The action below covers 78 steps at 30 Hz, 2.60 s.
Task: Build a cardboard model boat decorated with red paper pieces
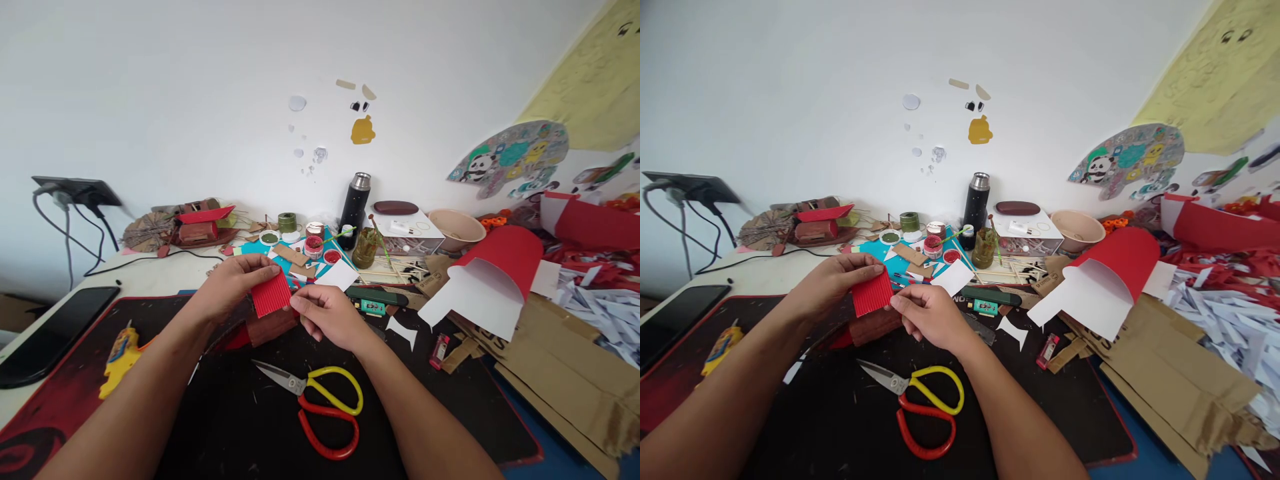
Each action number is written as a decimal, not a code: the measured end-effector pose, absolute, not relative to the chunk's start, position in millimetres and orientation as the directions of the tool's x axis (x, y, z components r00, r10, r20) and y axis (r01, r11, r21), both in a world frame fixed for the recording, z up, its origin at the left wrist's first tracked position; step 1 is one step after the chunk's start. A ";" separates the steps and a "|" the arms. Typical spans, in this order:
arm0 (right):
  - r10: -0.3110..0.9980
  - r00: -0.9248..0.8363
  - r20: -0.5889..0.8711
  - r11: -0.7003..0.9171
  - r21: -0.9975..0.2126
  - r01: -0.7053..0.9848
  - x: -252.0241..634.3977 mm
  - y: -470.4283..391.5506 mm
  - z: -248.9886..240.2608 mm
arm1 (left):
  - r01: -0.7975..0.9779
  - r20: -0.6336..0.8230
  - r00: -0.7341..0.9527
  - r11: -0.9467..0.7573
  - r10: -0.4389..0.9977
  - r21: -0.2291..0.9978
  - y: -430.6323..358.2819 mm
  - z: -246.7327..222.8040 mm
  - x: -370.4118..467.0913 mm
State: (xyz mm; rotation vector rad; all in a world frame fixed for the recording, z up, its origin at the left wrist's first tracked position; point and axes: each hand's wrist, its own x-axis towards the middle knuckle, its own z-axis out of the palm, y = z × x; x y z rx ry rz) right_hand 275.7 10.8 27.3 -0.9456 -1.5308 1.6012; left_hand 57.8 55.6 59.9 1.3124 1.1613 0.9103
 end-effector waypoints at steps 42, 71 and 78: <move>0.922 -0.386 -0.037 -0.013 -0.998 0.064 271.1 7.9 27.2 | 0.046 -0.187 0.231 0.181 0.955 0.982 46.9 68.4 60.1; 0.910 -0.413 -0.022 -0.037 -0.999 -0.029 272.9 10.5 27.0 | -0.035 -0.212 0.162 0.221 0.964 0.975 49.6 68.6 62.5; 0.917 -0.398 -0.038 -0.024 -0.999 0.040 272.4 8.5 29.9 | -0.002 -0.217 0.186 0.221 0.958 0.975 50.1 67.1 63.0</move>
